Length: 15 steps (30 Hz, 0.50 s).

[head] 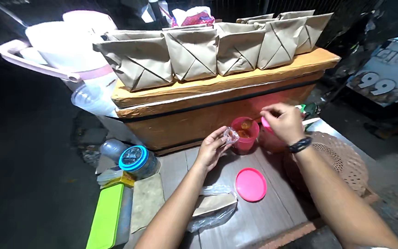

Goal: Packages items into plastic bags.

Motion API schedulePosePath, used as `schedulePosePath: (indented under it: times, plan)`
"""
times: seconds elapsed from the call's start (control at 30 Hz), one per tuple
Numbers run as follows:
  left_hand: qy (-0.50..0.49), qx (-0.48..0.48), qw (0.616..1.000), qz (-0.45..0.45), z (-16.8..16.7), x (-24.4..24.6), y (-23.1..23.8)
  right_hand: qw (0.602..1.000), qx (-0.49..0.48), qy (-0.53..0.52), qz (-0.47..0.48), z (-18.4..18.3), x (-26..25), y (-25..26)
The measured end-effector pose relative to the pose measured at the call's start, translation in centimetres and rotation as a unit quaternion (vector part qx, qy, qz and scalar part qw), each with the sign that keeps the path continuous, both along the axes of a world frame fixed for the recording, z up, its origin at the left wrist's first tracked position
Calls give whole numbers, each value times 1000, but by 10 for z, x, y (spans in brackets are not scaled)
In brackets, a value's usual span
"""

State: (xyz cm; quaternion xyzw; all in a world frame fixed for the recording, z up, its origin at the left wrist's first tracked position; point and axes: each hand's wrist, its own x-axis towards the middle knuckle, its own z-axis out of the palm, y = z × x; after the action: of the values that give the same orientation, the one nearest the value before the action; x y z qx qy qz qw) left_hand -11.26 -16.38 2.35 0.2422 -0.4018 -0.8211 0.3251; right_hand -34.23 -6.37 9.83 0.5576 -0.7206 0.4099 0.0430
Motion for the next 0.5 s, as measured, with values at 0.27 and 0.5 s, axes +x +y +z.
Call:
schedulePosePath:
  times: [0.27, 0.5]
  plan:
    - [27, -76, 985, -153, 17, 50, 6, 857, 197, -438, 188, -41, 58, 21]
    - [-314, -384, 866, -66, 28, 63, 27, 841, 116, -470, 244, -71, 99, 30]
